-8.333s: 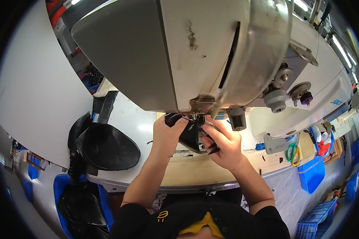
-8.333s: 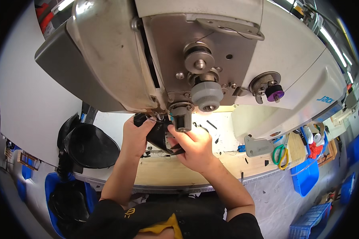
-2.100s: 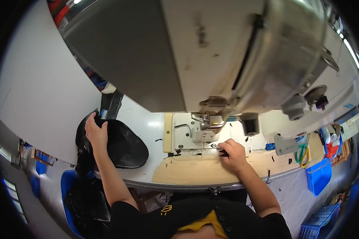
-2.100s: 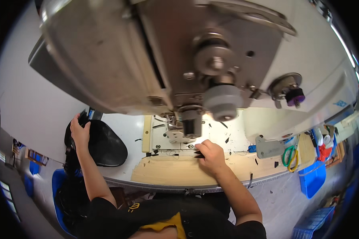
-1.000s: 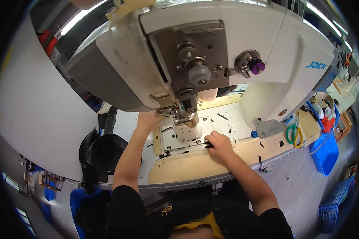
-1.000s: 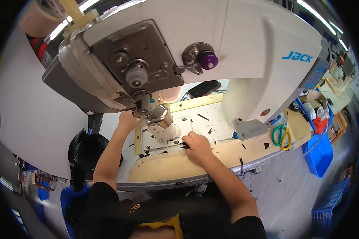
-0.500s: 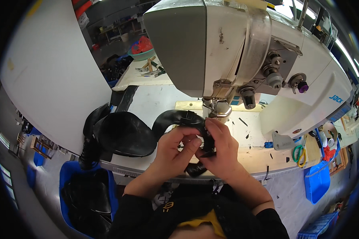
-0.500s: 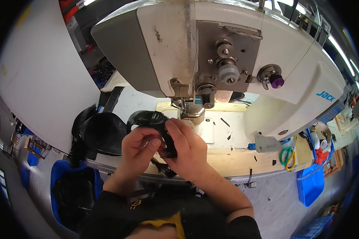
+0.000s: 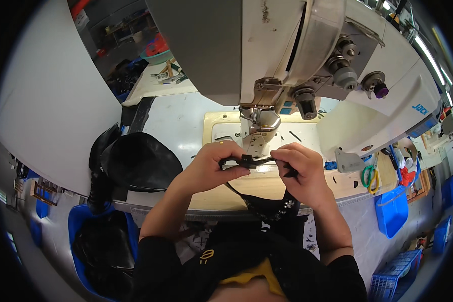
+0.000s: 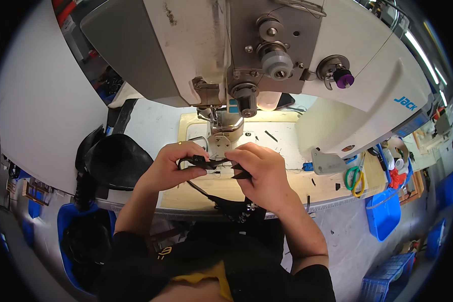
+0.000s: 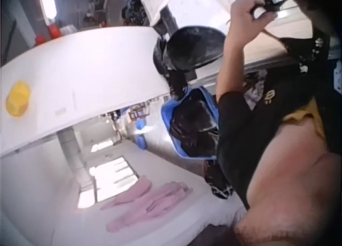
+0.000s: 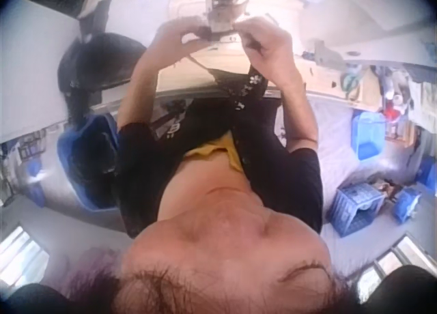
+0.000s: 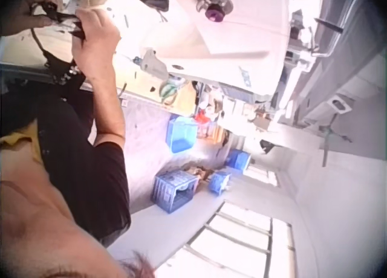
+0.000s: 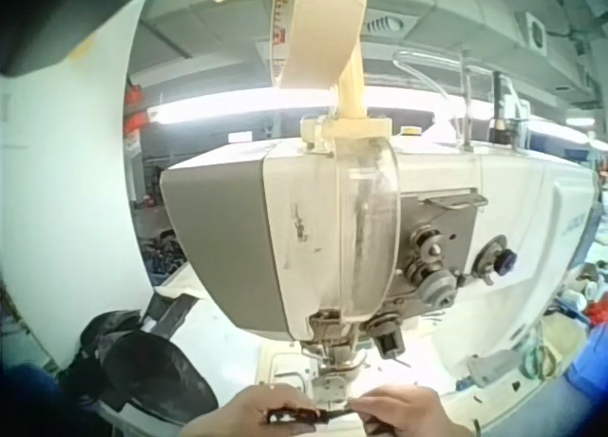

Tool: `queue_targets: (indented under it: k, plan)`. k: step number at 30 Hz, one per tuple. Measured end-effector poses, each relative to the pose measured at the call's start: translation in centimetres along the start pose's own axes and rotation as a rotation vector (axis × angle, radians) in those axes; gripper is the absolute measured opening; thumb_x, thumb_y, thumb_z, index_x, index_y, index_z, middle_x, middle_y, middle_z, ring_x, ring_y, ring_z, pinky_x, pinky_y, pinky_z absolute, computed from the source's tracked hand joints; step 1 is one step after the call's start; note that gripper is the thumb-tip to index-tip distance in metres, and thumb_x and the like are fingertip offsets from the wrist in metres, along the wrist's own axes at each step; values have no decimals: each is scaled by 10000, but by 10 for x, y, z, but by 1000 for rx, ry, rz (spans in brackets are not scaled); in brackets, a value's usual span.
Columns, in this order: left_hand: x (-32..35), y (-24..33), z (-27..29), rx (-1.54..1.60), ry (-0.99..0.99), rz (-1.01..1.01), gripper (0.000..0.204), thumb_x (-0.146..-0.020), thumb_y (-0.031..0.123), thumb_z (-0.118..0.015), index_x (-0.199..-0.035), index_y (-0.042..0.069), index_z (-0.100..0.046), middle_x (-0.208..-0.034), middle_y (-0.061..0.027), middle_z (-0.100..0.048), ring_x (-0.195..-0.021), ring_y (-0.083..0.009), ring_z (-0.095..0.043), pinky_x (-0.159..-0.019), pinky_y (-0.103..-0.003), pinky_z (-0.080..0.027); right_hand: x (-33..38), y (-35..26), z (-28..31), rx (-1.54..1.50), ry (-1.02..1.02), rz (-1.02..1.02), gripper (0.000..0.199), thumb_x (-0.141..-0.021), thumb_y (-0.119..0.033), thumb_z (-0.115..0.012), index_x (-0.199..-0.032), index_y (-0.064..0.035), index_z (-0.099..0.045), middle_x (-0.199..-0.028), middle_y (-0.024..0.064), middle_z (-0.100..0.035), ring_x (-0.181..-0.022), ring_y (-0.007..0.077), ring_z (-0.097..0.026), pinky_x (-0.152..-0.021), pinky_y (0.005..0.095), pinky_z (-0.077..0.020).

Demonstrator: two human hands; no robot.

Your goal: The person uses a sewing machine to attach small black fabric pieces to a larger black leather-like item with floral embellishments. They repeatedly position the fabric under the needle, sew, and trim the excess thread with scissors. The person handles the items one at a time, moving them between a blue bin and the sewing table.

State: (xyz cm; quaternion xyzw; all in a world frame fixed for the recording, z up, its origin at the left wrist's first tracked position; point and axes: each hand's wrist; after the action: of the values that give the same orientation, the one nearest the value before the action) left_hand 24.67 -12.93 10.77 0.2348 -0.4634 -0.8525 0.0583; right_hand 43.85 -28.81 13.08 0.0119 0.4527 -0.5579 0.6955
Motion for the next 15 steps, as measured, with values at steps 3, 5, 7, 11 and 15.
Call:
queue_targets:
  k: [3,5,7,11,15]
  plan:
    - [-10,11,-4,-171,23,-97,236,-735,-3,-773,-945,39,-675,-967,-86,-666,-880,-221,-645,-756,-308,-508,-2,1,8,132,-8,137,392,-623,24,-663,-1005,-63,-638,-886,68,-643,-693,269,-629,-603,371,-492]
    - [-12,15,-5,-194,44,-137,237,-731,-7,-773,-941,39,-673,-967,-78,-663,-876,-222,-644,-750,-303,-507,-1,4,10,142,9,147,377,-646,-2,-704,-1011,-69,-639,-880,75,-642,-691,268,-628,-608,364,-491]
    - [-15,14,-9,-215,87,-211,239,-722,-8,-768,-933,48,-669,-967,-64,-660,-878,-221,-646,-748,-307,-499,-1,7,13,70,-6,118,391,-663,-16,-746,-1034,-66,-634,-898,75,-629,-674,228,-600,-605,341,-474]
    - [-17,-1,-20,-362,212,-448,298,-653,4,-745,-922,104,-663,-979,-15,-642,-910,-212,-631,-783,-355,-429,0,4,29,-287,-167,-264,494,-692,-70,-827,-1132,-65,-602,-1004,44,-548,-674,117,-491,-623,272,-428]
    - [-12,-4,-25,-527,265,-571,348,-597,5,-700,-911,151,-666,-936,23,-628,-926,-184,-633,-792,-348,-382,1,4,50,-328,-368,-351,492,-742,-50,-802,-1176,-73,-571,-1083,13,-451,-751,99,-422,-656,246,-404]
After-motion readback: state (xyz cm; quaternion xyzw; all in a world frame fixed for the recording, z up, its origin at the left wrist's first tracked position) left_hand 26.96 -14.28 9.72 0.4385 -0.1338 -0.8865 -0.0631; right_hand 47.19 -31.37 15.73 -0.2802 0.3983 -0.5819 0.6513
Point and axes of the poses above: each hand's wrist, its own x-axis away from the middle knuckle, its own z-axis out of the back of the hand, y = z × x
